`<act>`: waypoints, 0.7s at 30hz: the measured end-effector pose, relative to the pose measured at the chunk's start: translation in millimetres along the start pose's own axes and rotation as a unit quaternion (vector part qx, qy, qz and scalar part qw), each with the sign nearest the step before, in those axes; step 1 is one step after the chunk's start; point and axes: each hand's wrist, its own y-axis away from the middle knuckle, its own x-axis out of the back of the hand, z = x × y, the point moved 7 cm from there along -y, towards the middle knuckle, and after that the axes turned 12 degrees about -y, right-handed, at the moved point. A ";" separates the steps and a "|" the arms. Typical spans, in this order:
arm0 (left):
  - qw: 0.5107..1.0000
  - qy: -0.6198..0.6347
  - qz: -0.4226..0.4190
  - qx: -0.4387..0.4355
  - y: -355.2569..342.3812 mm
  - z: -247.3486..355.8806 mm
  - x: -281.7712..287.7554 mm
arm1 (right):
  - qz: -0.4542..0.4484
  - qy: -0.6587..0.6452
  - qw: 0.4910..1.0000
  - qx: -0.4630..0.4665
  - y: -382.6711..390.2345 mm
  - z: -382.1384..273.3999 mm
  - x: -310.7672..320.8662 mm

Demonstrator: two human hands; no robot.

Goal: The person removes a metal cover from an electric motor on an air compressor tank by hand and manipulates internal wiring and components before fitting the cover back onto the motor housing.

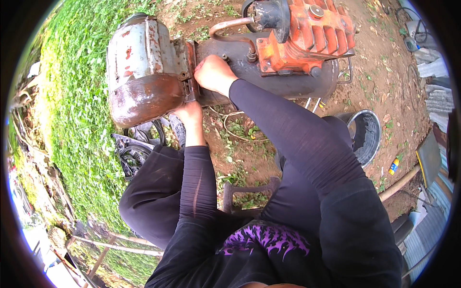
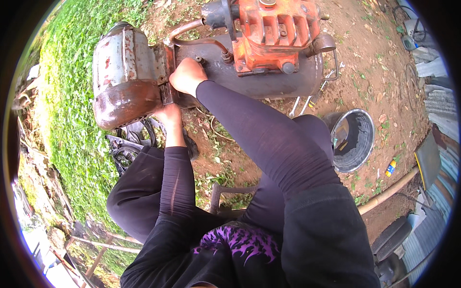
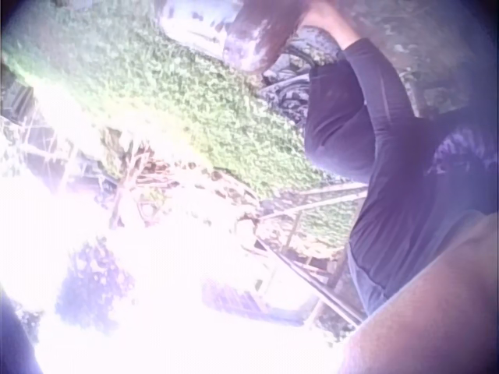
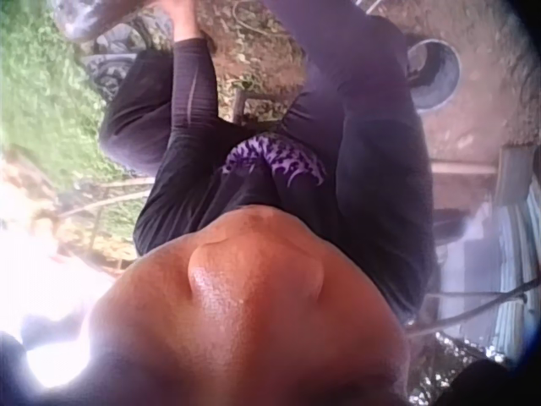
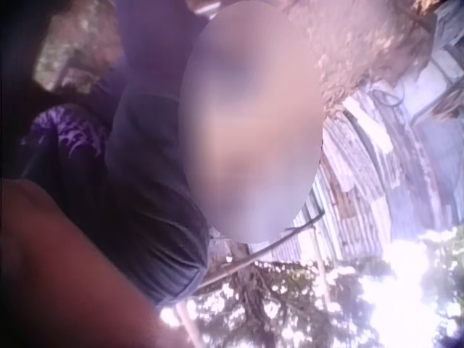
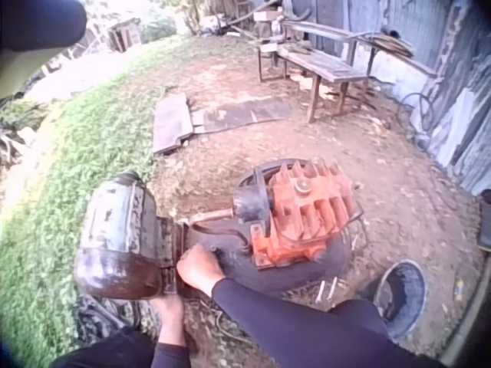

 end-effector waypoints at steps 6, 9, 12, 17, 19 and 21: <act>0.995 -0.082 -0.023 -0.046 1.9 0.3 -4.1 | -0.001 -0.004 1.000 0.010 0.8 0.1 1.4; 0.991 -0.122 -0.048 -0.013 4.9 -17.0 -10.5 | 0.010 -0.001 1.000 0.008 3.3 -2.1 2.3; 0.999 -0.006 -0.032 0.033 4.1 -33.5 -15.8 | 0.010 -0.002 1.000 0.023 5.6 -7.4 2.2; 0.999 0.028 0.022 -0.013 2.7 -8.0 -11.0 | 0.019 -0.008 0.999 0.026 8.9 -3.8 8.4; 0.999 0.035 0.013 -0.009 1.2 -10.0 -8.3 | 0.013 -0.005 1.000 0.025 11.7 -8.8 6.8; 0.997 0.081 -0.011 0.005 0.7 -12.5 -8.9 | 0.015 -0.011 1.000 0.017 12.5 -8.9 6.0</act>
